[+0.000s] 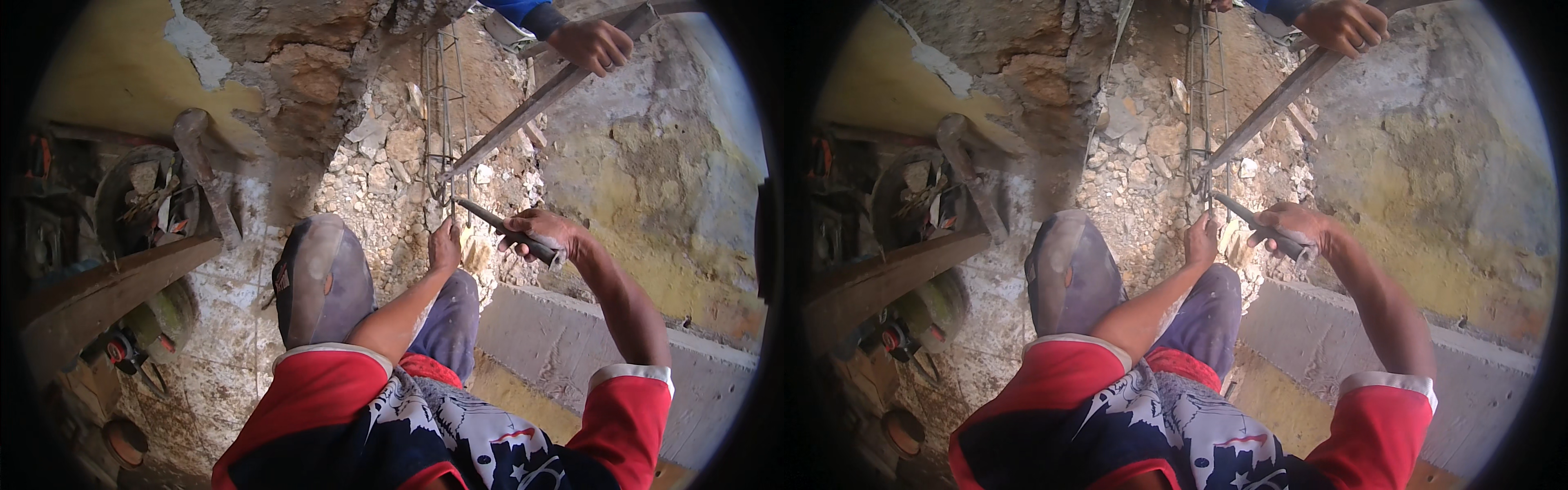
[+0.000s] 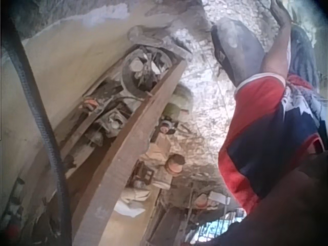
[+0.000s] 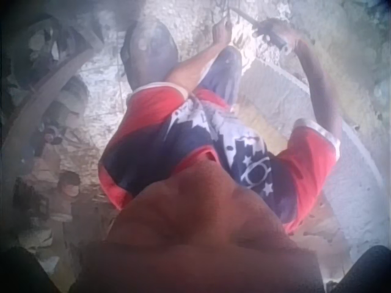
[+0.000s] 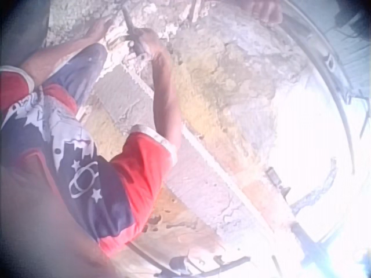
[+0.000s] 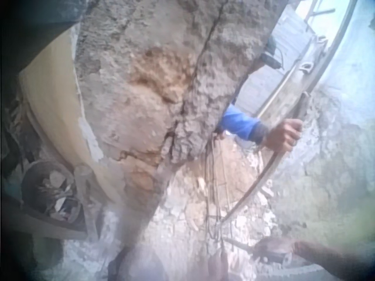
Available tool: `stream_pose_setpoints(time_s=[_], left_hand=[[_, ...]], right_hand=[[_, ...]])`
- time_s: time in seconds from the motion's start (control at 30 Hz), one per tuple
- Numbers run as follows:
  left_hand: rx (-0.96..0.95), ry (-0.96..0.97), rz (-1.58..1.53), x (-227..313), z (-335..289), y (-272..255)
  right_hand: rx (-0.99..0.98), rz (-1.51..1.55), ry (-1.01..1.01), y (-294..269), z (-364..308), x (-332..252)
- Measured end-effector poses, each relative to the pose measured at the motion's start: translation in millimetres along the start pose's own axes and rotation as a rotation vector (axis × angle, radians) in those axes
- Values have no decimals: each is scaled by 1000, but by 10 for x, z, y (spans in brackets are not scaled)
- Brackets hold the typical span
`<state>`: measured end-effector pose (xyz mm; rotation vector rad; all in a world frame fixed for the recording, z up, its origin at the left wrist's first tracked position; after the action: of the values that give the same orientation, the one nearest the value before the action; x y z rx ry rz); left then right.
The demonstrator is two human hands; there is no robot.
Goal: The person uses a hammer to bend and secure wire ties around a rebar cage structure. They repeatedly hammer the wire ties to fasten the rebar pieces together while another person assists by holding the structure.
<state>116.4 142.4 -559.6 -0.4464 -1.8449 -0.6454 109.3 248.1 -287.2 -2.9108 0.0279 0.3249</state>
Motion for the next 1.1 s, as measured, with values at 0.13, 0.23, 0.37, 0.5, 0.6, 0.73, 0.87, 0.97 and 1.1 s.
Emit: stream_pose_setpoints(time_s=[0.13,0.23,0.37,0.5,0.6,0.73,0.87,0.97,1.1], left_hand=[[-38,-21,-9,114,-36,4],[-13,-25,-17,95,-19,-16],[29,-18,-37,58,-36,48],[5,-40,16,44,-37,31],[115,26,-13,4,-30,28],[26,-108,-81,68,-50,5],[52,-23,-63,93,-39,-20],[45,-74,-39,113,-16,-1],[98,-226,-78,144,-44,89]], right_hand=[[-7,-208,53,156,22,-13],[-15,-454,78,402,-119,-205],[9,-246,74,257,-12,2],[-43,-132,132,292,2,2],[79,-134,105,438,64,90],[221,16,108,744,-57,75],[168,-44,121,685,-151,44],[120,-269,154,612,-137,78],[175,-382,190,592,-189,80]])
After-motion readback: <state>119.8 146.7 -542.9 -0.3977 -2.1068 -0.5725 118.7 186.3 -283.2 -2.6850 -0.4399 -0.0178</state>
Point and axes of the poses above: each hand's wrist, its own z-axis towards the middle knuckle, its own y-axis out of the palm, x = y × z, the point moved 3 cm from there along z, towards the middle knuckle, and after that the axes turned 14 degrees about -z, right-handed, at the moved point
